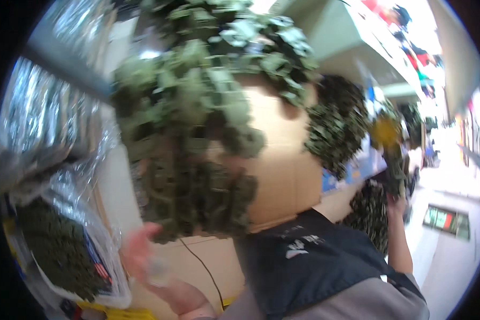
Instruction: The person repeatedly picks up small green plastic components from a pile on a table, manipulates them with both hands to interlock or align them, and places the assembled units back onto the table. The process is repetitive and involves handling the parts one at a time.
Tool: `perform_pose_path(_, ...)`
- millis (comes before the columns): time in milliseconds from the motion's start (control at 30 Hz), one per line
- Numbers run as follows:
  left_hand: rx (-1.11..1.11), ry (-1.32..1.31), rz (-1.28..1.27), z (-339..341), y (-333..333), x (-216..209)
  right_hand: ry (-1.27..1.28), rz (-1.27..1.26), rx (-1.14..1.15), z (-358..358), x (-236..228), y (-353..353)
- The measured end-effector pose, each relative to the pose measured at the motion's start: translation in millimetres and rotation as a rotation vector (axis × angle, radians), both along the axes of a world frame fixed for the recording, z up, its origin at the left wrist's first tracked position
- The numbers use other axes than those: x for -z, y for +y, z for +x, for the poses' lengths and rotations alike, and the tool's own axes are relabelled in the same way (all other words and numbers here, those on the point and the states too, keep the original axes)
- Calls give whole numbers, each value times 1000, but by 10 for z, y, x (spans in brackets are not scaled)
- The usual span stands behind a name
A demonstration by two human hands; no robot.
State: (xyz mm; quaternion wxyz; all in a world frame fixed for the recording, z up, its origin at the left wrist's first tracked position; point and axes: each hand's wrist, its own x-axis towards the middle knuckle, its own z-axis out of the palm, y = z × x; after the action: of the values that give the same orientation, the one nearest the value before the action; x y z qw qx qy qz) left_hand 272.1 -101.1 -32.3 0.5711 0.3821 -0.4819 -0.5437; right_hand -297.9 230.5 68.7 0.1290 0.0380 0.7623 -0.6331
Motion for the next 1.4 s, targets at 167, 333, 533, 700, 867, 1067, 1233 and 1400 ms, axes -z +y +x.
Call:
perform_pose_path(167, -162, -398, -122, -483, -424, -599, -32, -175, 371, -827, 399, 648)
perform_pose_path(333, -162, -499, 64, -829, -419, -767, 51, -145, 48, -1501, 1525, 858)
perform_pose_path(533, -355, -581, 138, -738, -352, -681, 770, 187, -94, -2584, 2484, 509)
perform_pose_path(700, -335, -771, 271, -712, -632, -165, 1007, 653, 80, -2974, 1840, 59)
perform_pose_path(867, -527, -1131, 126, -757, -1351, 252, 947, 1203, -203, -3722, 2108, 114)
perform_pose_path(1067, -268, -926, 122, -549, -1910, 594, 1015, 922, -401, -4213, 1888, 324)
perform_pose_path(1233, -437, -1617, -167, -700, -1778, 459, 1040, 577, -514, -3026, 1440, -86)
perform_pose_path(1400, -668, -1571, -359, -1459, -1221, -475, 687, 531, -736, -2858, 1809, -430)
